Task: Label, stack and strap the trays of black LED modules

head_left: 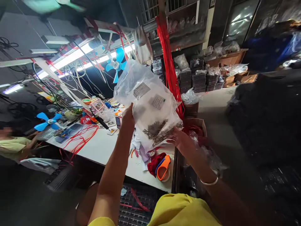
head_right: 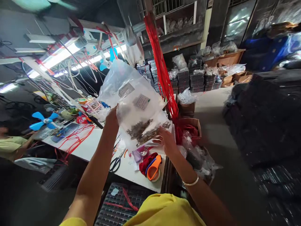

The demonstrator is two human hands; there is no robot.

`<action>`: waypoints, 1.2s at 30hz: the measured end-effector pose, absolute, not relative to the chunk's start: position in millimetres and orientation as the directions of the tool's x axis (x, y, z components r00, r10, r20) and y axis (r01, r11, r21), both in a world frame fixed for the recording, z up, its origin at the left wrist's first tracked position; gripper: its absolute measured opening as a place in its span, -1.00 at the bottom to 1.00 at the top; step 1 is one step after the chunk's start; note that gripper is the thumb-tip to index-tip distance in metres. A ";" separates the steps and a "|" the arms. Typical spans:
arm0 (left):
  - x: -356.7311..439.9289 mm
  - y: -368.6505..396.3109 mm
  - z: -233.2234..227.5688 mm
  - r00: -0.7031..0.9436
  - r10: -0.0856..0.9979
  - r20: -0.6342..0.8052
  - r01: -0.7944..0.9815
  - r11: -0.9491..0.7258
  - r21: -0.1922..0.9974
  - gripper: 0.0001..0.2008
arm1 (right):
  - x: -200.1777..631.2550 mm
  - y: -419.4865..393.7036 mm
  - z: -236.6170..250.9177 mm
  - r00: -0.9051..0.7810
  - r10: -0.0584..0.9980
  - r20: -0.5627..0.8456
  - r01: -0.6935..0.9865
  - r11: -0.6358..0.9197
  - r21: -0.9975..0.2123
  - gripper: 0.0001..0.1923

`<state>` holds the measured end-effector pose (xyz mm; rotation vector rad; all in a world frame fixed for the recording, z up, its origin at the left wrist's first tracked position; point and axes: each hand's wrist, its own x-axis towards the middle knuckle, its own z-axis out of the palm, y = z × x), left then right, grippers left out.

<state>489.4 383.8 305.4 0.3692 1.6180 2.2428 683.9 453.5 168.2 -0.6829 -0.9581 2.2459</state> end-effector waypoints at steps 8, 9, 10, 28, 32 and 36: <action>597.6 397.4 301.6 -0.785 0.558 0.267 0.301 -0.033 0.953 -0.82 | 709.1 421.6 211.8 -0.610 0.722 0.325 -0.201 0.256 -0.946 0.10; 615.5 393.7 300.3 -0.729 0.617 0.297 0.382 0.007 0.924 -0.81 | 707.6 418.5 215.3 -0.592 0.733 0.334 -0.234 0.241 -0.942 0.01; 631.2 388.7 299.8 -0.640 0.696 0.325 0.504 0.061 0.862 -0.82 | 706.6 416.9 215.6 -0.548 0.775 0.315 -0.267 0.195 -0.944 -0.13; 712.3 285.2 108.4 -0.404 0.826 -0.393 -0.576 0.104 0.811 -0.42 | 799.8 417.8 184.6 0.047 0.955 -0.294 -0.564 -0.218 -0.797 -0.69; 761.5 300.7 110.8 -0.394 0.843 -0.365 -0.680 -0.001 0.733 -0.46 | 819.8 417.1 174.9 0.061 0.952 -0.299 -0.545 -0.219 -0.810 -0.62; 783.3 322.6 108.4 -0.440 0.834 -0.332 -0.666 -0.055 0.744 -0.44 | 854.5 433.0 161.8 0.031 0.954 -0.298 -0.570 -0.228 -0.789 -0.58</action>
